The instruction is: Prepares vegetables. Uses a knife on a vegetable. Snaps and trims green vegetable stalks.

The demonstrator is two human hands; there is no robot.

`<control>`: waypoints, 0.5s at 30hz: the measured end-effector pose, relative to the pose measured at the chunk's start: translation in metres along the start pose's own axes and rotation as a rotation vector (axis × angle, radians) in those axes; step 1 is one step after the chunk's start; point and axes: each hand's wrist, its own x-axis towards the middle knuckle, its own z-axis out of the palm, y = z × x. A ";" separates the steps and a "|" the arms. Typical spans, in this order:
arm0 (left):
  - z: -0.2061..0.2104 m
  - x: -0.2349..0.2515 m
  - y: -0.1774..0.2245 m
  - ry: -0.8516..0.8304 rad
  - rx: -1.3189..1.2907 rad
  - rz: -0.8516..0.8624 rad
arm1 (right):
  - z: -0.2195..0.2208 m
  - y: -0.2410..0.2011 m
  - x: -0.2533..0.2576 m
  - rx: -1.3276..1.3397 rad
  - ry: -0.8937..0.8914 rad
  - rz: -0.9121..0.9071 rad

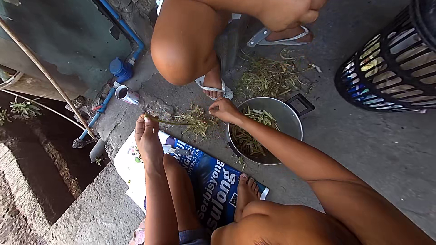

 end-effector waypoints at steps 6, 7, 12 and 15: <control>0.017 -0.009 -0.004 -0.064 0.078 0.031 | 0.016 -0.058 -0.030 0.250 0.112 -0.356; 0.020 -0.011 -0.005 -0.062 0.082 0.028 | 0.020 -0.066 -0.035 0.219 0.123 -0.400; 0.030 -0.018 -0.003 -0.051 0.091 0.016 | 0.038 -0.072 -0.038 -0.036 0.208 -0.571; 0.028 -0.018 -0.002 -0.064 0.099 0.001 | 0.035 -0.073 -0.038 -0.049 0.184 -0.594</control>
